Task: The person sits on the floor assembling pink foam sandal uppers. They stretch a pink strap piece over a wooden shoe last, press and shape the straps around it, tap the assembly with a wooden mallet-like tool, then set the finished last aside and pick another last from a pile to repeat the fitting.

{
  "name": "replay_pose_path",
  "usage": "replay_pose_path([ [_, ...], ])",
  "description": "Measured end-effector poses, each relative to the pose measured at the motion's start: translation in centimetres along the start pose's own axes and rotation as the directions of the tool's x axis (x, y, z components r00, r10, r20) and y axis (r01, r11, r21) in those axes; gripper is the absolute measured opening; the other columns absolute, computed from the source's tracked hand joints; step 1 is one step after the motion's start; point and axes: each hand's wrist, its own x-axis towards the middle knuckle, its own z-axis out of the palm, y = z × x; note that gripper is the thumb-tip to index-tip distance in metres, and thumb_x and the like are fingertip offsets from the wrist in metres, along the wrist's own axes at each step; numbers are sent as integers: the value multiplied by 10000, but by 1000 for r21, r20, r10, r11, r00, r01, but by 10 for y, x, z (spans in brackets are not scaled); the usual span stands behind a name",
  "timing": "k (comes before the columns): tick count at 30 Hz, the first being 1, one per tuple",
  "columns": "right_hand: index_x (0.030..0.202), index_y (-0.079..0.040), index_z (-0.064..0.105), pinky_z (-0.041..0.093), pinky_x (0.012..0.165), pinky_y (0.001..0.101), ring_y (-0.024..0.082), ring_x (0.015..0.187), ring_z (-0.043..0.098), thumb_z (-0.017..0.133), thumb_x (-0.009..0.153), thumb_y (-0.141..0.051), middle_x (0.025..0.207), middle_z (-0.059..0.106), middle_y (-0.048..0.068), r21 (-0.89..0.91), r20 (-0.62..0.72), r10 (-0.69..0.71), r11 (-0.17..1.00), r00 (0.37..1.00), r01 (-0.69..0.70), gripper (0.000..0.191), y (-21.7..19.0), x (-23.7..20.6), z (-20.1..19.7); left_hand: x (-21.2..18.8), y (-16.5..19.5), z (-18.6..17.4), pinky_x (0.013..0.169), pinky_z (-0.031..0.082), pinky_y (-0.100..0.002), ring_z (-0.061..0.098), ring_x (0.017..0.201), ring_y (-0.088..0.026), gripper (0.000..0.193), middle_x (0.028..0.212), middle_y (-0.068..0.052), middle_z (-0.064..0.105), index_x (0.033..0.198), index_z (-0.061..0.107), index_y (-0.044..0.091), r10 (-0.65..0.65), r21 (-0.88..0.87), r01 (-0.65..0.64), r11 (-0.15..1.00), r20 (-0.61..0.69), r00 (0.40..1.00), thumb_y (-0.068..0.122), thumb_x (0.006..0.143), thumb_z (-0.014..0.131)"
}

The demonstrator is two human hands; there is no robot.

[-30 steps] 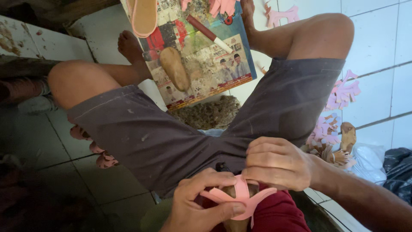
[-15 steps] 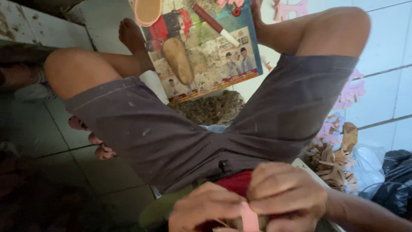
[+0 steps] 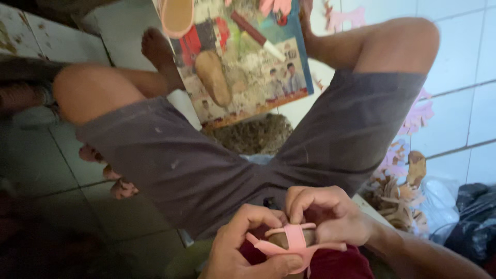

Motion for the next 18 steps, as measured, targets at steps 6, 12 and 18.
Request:
replay_pose_path([
  [6, 1188, 62, 646, 479, 854, 323, 212, 978, 642, 821, 854, -375, 1081, 642, 153, 293, -89, -129, 944, 988, 150, 577, -5, 11, 2, 2, -13, -18, 860, 572, -321, 710, 962, -152, 536, 1043, -146, 756, 1218, 685, -72, -41, -54, 33, 998, -142, 989, 128, 763, 885],
  [12, 1081, 91, 712, 540, 862, 350, 198, 1018, 654, 802, 905, -124, 1107, 657, 138, -9, -199, -36, 999, 979, 35, 292, 2, 8, 0, -7, -30, -30, 829, 600, -377, 745, 933, -215, 535, 1000, -205, 787, 1178, 709, -103, -142, -111, 112, 987, -305, 942, 87, 710, 886],
  [18, 950, 100, 762, 587, 754, 312, 187, 862, 708, 733, 899, 7, 963, 728, 154, -126, -290, -30, 992, 956, -7, 110, 4, 11, 0, -10, -41, -34, 883, 598, -419, 757, 994, -278, 513, 1051, -266, 781, 1206, 706, -152, 30, -101, -59, 993, -270, 962, 54, 767, 876],
])
